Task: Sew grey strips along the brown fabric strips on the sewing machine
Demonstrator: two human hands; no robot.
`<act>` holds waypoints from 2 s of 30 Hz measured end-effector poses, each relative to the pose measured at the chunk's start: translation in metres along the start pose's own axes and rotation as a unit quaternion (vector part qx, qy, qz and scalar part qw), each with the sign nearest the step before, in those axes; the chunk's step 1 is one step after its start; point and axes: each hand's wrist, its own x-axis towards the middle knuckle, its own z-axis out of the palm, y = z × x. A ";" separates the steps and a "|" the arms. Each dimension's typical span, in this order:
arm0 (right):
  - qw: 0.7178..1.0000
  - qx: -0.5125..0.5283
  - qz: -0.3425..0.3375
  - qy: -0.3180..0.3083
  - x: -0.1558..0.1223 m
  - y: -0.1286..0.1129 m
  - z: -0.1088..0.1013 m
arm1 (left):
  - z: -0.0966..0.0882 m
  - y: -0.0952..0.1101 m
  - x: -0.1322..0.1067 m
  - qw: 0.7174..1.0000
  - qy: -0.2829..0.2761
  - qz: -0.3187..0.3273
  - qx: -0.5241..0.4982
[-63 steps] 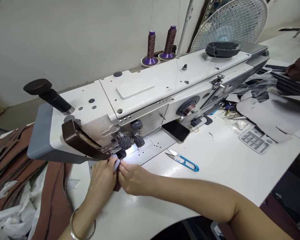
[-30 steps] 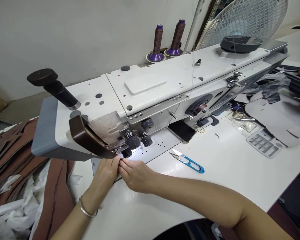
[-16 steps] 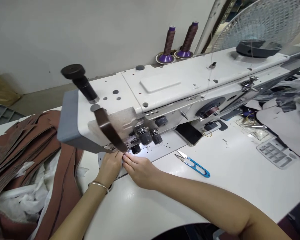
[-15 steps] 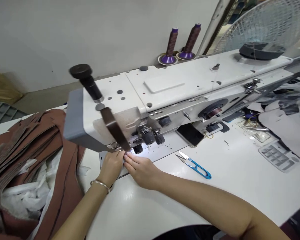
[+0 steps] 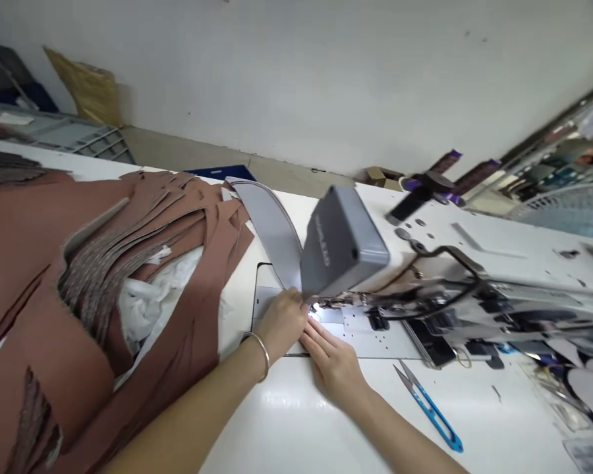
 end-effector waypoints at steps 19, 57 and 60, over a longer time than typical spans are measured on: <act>0.999 -0.009 -0.005 0.042 0.009 -0.010 -0.002 | 0.004 -0.019 0.000 0.996 0.046 -0.010 -0.076; 0.998 0.011 -0.019 0.065 0.002 -0.001 -0.001 | 0.006 -0.021 0.003 0.996 0.058 0.054 0.037; 0.998 0.021 -0.014 0.062 0.003 -0.003 -0.003 | 0.006 -0.019 0.003 0.998 0.053 0.022 0.011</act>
